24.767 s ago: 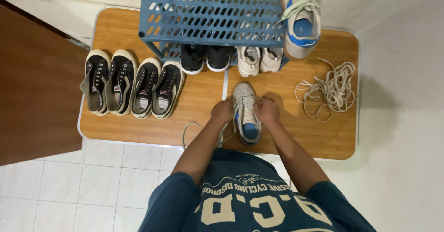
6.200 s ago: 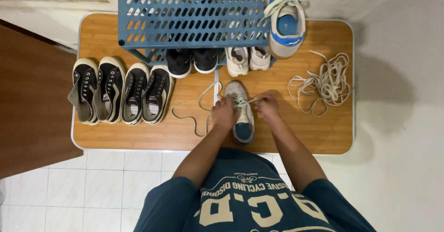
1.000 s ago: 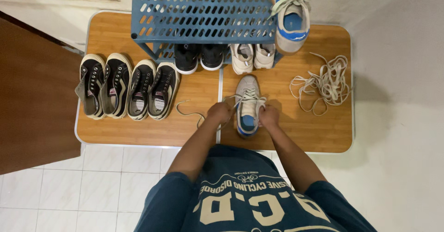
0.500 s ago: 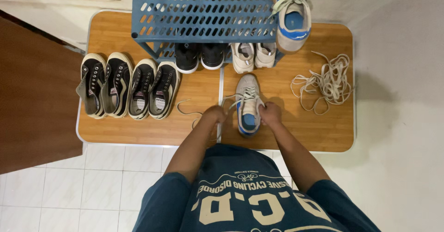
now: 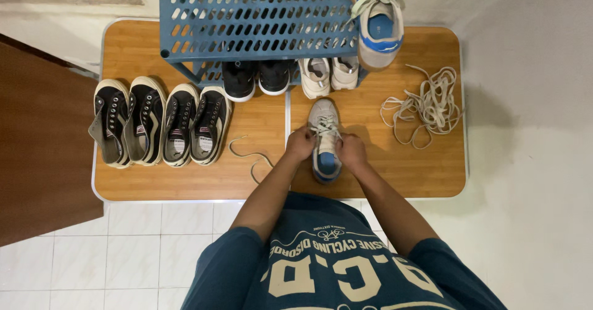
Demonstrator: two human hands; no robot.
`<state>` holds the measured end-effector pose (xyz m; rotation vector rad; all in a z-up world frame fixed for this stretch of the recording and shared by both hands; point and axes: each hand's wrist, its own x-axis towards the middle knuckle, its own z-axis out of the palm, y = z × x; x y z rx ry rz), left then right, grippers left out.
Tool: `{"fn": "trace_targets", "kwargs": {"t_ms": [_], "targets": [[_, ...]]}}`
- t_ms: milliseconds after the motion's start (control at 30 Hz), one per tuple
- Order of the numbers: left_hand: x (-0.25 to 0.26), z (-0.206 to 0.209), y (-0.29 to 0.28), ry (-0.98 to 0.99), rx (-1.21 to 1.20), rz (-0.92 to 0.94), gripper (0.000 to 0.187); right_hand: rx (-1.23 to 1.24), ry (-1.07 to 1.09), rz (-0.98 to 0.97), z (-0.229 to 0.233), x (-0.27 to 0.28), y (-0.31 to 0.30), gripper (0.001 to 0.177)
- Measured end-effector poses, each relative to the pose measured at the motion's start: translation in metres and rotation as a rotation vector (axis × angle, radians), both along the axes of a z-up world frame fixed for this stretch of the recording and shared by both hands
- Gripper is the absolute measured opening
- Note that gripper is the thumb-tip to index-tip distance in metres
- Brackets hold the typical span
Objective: The person threads white shoelaces through the eyelets of a pair of white and blue sneakers placed on a wooden table. They pull the laces through each eyelet sequentially and tie the laces on both shoes.
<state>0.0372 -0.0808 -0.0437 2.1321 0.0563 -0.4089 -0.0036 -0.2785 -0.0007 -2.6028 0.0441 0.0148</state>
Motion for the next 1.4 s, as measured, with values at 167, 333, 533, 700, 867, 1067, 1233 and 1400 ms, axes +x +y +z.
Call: {"fn": "trace_targets", "kwargs": {"t_ms": [167, 333, 533, 700, 867, 1067, 1233, 1400], "targets": [[0.006, -0.002, 0.011, 0.040, -0.054, -0.080, 0.024, 0.002, 0.024, 0.002, -0.005, 0.004, -0.002, 0.023], [0.015, 0.027, 0.016, 0.676, -0.480, 0.124, 0.025, 0.000, 0.062, 0.007, -0.012, 0.004, -0.005, 0.022], [0.016, 0.018, 0.009, 0.458, -1.222, 0.459, 0.018, 0.035, 0.033, 0.034, -0.017, -0.002, -0.008, 0.020], [0.037, 0.005, 0.036, 0.518, -1.290, 0.689, 0.013, 0.009, 0.056, 0.024, -0.016, 0.000, -0.006, 0.020], [0.041, 0.001, 0.040, 0.585, -0.808, 0.451, 0.033, -0.009, 0.077, 0.038, -0.012, 0.001, -0.005, 0.020], [0.030, -0.023, -0.013, 0.361, -0.747, 0.309, 0.017, -0.040, 0.109, 0.017, -0.015, 0.001, -0.004, 0.020], [0.037, -0.034, -0.006, 0.460, -1.028, 0.534, 0.013, -0.032, 0.091, -0.028, -0.023, 0.000, -0.007, 0.022], [0.029, -0.020, 0.021, 0.468, -1.215, 0.733, 0.014, -0.081, 0.144, -0.067, -0.016, 0.002, -0.005, 0.022]]}}
